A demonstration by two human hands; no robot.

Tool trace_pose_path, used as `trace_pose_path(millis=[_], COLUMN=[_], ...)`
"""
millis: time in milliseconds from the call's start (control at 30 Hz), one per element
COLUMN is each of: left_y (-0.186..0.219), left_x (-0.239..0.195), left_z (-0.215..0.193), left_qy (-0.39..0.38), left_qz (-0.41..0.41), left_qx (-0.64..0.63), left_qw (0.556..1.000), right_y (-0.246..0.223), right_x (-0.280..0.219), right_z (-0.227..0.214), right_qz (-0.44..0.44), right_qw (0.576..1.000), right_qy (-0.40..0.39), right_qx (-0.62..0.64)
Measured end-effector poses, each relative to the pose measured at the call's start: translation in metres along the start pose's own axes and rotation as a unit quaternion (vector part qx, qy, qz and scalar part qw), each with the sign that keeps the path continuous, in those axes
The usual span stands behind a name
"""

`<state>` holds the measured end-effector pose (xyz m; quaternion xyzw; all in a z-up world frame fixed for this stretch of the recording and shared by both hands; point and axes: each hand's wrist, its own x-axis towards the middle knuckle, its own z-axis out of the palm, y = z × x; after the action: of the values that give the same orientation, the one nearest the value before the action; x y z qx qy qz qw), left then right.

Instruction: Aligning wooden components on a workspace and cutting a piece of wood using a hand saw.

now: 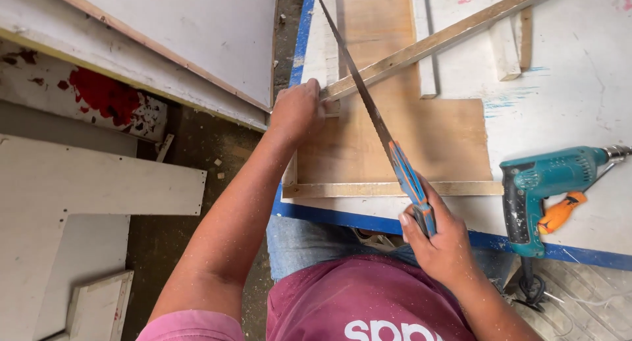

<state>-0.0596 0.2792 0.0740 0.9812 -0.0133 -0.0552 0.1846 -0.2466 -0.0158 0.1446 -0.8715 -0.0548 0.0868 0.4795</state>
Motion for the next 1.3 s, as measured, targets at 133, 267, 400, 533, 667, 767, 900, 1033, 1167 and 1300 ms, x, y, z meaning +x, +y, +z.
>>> trace_pose_path(millis=[133,267,400,533,667,767,900,1033,1167,1300], left_y=[0.002,0.009,0.012,0.013,0.022,0.026,0.022,0.018,0.022,0.016], left_x=[0.007,0.006,-0.003,0.007,0.005,0.008,0.011,0.006,-0.003,-0.009], left_z=[-0.002,0.008,0.008,0.014,-0.001,-0.01,-0.016,-0.017,0.001,0.026], left_qy=[-0.025,-0.015,0.06,0.025,-0.013,-0.076,-0.11,-0.105,-0.035,0.023], left_qz=[-0.085,-0.094,-0.043,-0.062,-0.067,-0.117,-0.128,-0.075,-0.04,-0.012], left_qx=[-0.101,-0.044,0.005,0.004,0.005,0.011,-0.023,-0.023,0.032,0.047], left_qw=[0.991,0.994,0.997,0.998,0.998,0.99,0.985,0.991,0.998,0.999], right_y=[0.006,0.005,0.013,0.015,0.024,0.031,0.026,0.024,0.023,0.028], right_x=[0.015,0.019,0.019,0.009,-0.004,-0.01,-0.01,-0.011,-0.009,-0.008], right_z=[0.009,0.013,0.011,-0.004,-0.017,-0.022,-0.023,-0.02,-0.017,-0.018], right_qz=[0.034,0.0,-0.017,0.005,0.009,-0.002,-0.016,-0.02,-0.025,-0.016], right_qw=[0.999,1.0,0.998,1.0,0.999,0.999,0.997,0.994,0.995,0.995], right_qy=[-0.008,-0.006,0.01,0.002,0.011,0.008,-0.02,-0.056,-0.054,-0.05], right_qx=[-0.025,-0.029,0.053,0.011,0.037,0.051,0.076,0.089,0.079,0.085])
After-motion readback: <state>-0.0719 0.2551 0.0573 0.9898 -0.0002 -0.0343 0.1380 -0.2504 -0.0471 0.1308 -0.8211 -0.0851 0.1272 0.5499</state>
